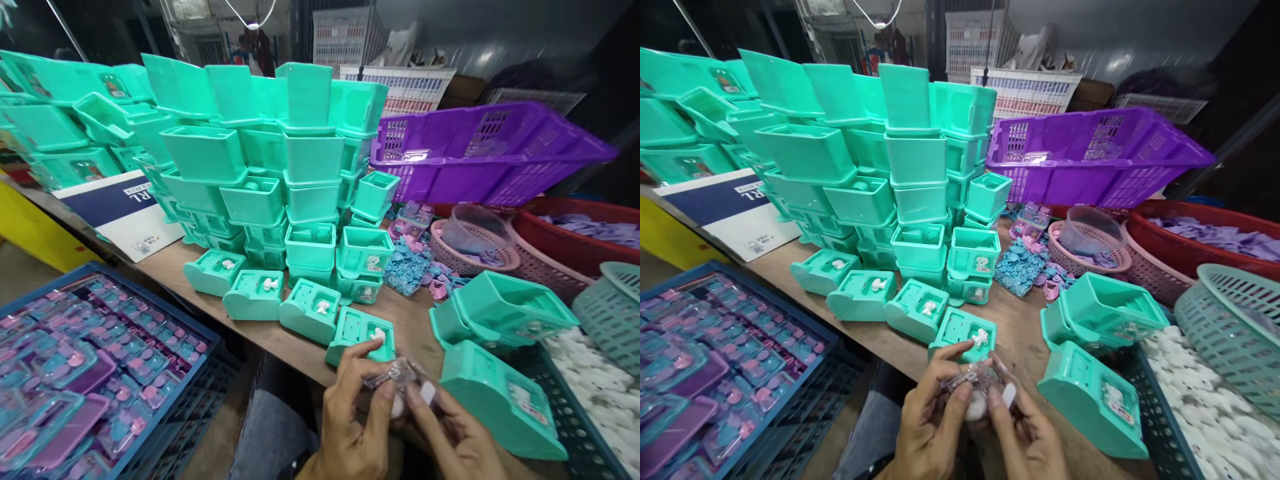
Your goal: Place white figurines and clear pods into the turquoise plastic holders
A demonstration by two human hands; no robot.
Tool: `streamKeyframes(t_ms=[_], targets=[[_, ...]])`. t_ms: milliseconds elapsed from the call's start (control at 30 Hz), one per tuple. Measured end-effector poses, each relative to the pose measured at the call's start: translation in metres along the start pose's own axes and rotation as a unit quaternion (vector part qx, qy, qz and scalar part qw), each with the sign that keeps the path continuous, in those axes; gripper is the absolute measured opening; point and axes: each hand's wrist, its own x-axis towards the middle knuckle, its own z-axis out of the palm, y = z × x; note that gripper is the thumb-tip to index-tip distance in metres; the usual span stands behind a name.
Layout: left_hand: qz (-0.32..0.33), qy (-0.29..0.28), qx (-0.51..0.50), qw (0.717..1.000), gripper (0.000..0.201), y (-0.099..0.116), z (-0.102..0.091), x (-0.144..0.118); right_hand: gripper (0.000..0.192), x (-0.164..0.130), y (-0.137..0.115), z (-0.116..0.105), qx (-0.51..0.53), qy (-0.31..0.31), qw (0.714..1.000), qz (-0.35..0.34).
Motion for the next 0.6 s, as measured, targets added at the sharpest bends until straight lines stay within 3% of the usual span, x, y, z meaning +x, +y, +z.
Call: streamKeyframes(t_ms=[100, 233, 367, 500, 600], targets=[[0.019, -0.006, 0.016, 1.000, 0.034, 0.003, -0.004, -0.001, 0.047, 0.000, 0.006, -0.002, 0.027, 0.023, 0.999, 0.006], [-0.021, -0.006, -0.013, 1.000, 0.034, 0.008, -0.004, -0.001, 0.049, 0.001, 0.006, -0.005, -0.041, 0.038, 0.998, -0.024], [-0.122, -0.016, -0.063, 0.990, 0.039, 0.019, -0.007, 0.010, 0.045, 0.001, -0.002, -0.014, -0.108, -0.018, 0.992, -0.064], [-0.202, -0.058, -0.143, 0.967, 0.048, 0.028, -0.013, 0.026, 0.054, 0.000, -0.007, -0.018, 0.016, -0.102, 0.994, -0.038], [-0.243, -0.069, -0.185, 0.950, 0.051, 0.029, -0.016, 0.031, 0.061, 0.001, -0.008, -0.020, 0.053, -0.121, 0.991, 0.008]])
